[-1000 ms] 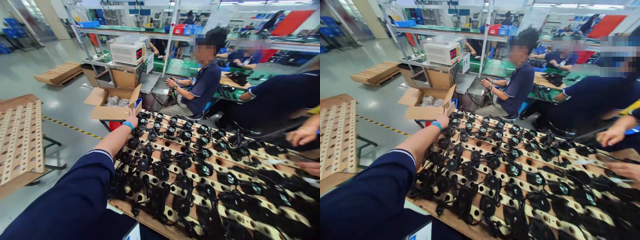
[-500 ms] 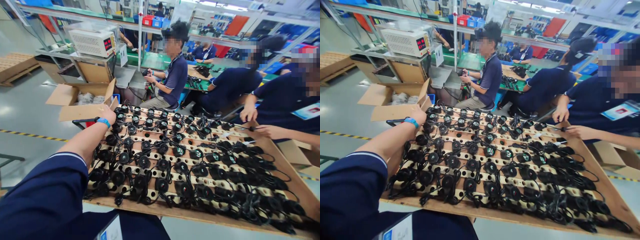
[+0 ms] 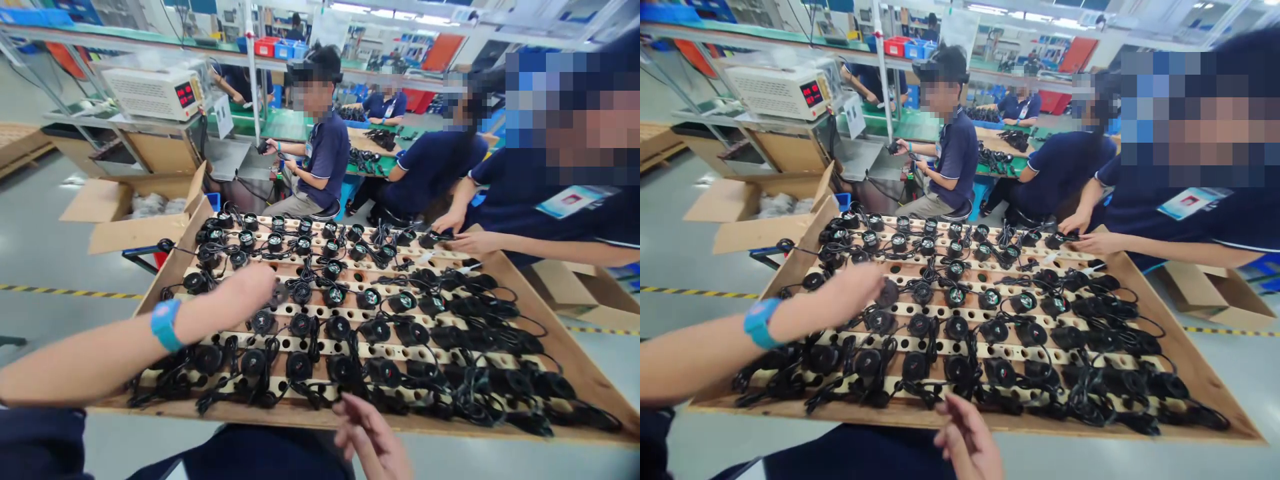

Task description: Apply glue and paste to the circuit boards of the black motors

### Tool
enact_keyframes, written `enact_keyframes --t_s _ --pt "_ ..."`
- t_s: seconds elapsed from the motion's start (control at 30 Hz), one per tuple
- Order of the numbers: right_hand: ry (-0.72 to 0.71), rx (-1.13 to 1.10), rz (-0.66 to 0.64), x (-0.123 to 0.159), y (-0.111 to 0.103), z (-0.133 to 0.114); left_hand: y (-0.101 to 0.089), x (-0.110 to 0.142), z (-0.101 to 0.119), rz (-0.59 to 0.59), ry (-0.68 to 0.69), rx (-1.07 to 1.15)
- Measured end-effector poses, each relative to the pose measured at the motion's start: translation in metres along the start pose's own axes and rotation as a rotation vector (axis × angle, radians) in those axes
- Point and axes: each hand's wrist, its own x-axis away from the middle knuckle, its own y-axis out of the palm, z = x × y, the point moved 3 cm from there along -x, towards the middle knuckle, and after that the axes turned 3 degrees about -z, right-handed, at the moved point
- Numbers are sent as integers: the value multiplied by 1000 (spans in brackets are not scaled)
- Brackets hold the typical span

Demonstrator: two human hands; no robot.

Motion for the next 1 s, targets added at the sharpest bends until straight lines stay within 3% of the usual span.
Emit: enact_keyframes --t_s 0.1,0.17,0.27,0.4,0.5,0.6,0.67,0.73,0.8,0.9,1.0 --pt "-54 -197 -307 -31 6 -25 25 -3 115 -37 301 76" --pt "20 -257 -473 -48 -6 -34 35 -11 170 -58 392 201" --pt "184 -235 -527 -68 -47 -37 44 -32 224 -32 363 289" --pt "266 -201 -603 -91 -119 -39 62 -70 266 -7 328 304" --pt "293 -192 -595 -121 -175 -49 82 -100 254 -15 168 326" --pt "170 62 -527 -177 -217 -78 102 -121 193 -10 -190 216" --pt "1 382 -536 -223 -226 -103 113 -128 146 -60 -319 111" --pt "-296 699 -499 -271 -218 -126 121 -133 110 -103 -349 76" --pt "-501 941 -502 -314 -196 -134 127 -135 88 -152 -364 51" --pt "-597 1243 -551 -365 -157 -122 135 -137 76 -212 -398 9" --pt "-641 1454 -617 -394 -127 -102 140 -138 71 -241 -421 -20"
